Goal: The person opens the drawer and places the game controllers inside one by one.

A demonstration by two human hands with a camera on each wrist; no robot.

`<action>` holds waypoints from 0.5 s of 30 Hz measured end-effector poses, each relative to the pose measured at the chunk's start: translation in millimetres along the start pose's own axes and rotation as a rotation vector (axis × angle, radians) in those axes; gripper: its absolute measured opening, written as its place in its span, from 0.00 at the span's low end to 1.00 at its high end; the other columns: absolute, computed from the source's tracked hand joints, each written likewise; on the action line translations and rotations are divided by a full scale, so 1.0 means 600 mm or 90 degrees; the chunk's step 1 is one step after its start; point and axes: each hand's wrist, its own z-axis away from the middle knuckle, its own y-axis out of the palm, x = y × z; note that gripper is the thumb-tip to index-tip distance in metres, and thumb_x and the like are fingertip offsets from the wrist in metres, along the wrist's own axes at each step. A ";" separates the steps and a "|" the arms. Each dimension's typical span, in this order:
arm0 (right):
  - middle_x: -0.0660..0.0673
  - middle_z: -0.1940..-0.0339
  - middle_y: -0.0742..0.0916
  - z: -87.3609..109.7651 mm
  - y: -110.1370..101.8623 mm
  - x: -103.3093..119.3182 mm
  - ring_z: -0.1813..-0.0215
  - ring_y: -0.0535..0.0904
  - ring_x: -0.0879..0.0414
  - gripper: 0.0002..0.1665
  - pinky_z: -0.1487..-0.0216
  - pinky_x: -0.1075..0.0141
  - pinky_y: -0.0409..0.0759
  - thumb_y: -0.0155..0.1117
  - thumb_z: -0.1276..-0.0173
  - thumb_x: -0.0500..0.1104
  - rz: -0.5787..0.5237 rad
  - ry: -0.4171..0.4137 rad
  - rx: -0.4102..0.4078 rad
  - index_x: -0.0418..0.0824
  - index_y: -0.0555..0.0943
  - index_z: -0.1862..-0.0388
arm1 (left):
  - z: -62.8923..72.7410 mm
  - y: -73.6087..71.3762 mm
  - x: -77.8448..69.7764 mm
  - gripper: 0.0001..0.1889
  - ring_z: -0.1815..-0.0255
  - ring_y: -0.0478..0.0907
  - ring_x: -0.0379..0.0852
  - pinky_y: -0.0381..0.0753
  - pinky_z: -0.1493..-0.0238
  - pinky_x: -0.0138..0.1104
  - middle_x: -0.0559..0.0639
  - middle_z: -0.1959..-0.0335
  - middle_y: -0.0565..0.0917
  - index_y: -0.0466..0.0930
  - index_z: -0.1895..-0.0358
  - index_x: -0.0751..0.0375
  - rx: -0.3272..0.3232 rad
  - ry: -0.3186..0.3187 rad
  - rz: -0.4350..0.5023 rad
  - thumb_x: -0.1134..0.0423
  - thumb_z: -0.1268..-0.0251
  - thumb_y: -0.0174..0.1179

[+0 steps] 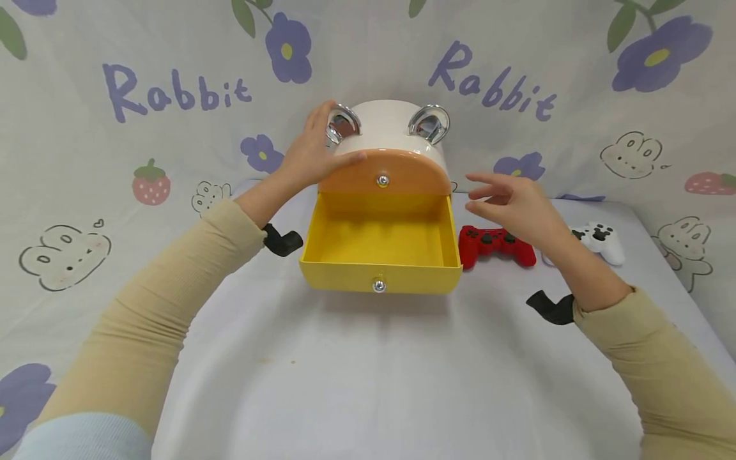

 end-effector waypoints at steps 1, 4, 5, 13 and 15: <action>0.38 0.45 0.80 -0.005 -0.003 -0.010 0.46 0.76 0.45 0.34 0.60 0.73 0.79 0.58 0.36 0.54 0.002 0.002 -0.003 0.49 0.64 0.32 | 0.000 0.000 0.000 0.54 0.32 0.58 0.53 0.62 0.36 0.46 0.46 0.26 0.42 0.35 0.27 0.47 0.000 0.000 -0.001 0.33 0.52 0.59; 0.37 0.44 0.78 -0.019 -0.007 -0.039 0.47 0.76 0.47 0.35 0.58 0.70 0.79 0.58 0.36 0.54 0.008 0.010 0.000 0.48 0.63 0.32 | 0.000 0.001 0.000 0.54 0.32 0.58 0.53 0.62 0.36 0.46 0.46 0.26 0.42 0.35 0.27 0.46 0.000 0.000 -0.002 0.33 0.52 0.59; 0.36 0.43 0.78 -0.023 -0.007 -0.048 0.46 0.76 0.47 0.35 0.55 0.66 0.79 0.58 0.36 0.54 0.006 0.010 0.006 0.48 0.63 0.31 | -0.001 0.001 0.000 0.54 0.32 0.58 0.53 0.62 0.36 0.46 0.46 0.26 0.42 0.35 0.27 0.46 0.000 0.000 -0.002 0.33 0.52 0.59; 0.32 0.37 0.70 -0.056 0.004 -0.128 0.37 0.63 0.36 0.41 0.45 0.38 0.65 0.58 0.36 0.54 0.007 0.045 0.081 0.44 0.56 0.29 | -0.002 0.003 0.000 0.54 0.31 0.57 0.52 0.61 0.35 0.46 0.46 0.26 0.41 0.35 0.27 0.46 0.001 -0.002 0.000 0.33 0.52 0.58; 0.33 0.36 0.69 -0.064 0.008 -0.146 0.35 0.61 0.36 0.43 0.44 0.36 0.63 0.58 0.36 0.56 0.014 0.052 0.099 0.45 0.54 0.28 | -0.002 0.003 0.000 0.54 0.31 0.58 0.52 0.61 0.35 0.46 0.46 0.26 0.41 0.34 0.27 0.45 0.000 -0.003 -0.001 0.33 0.52 0.58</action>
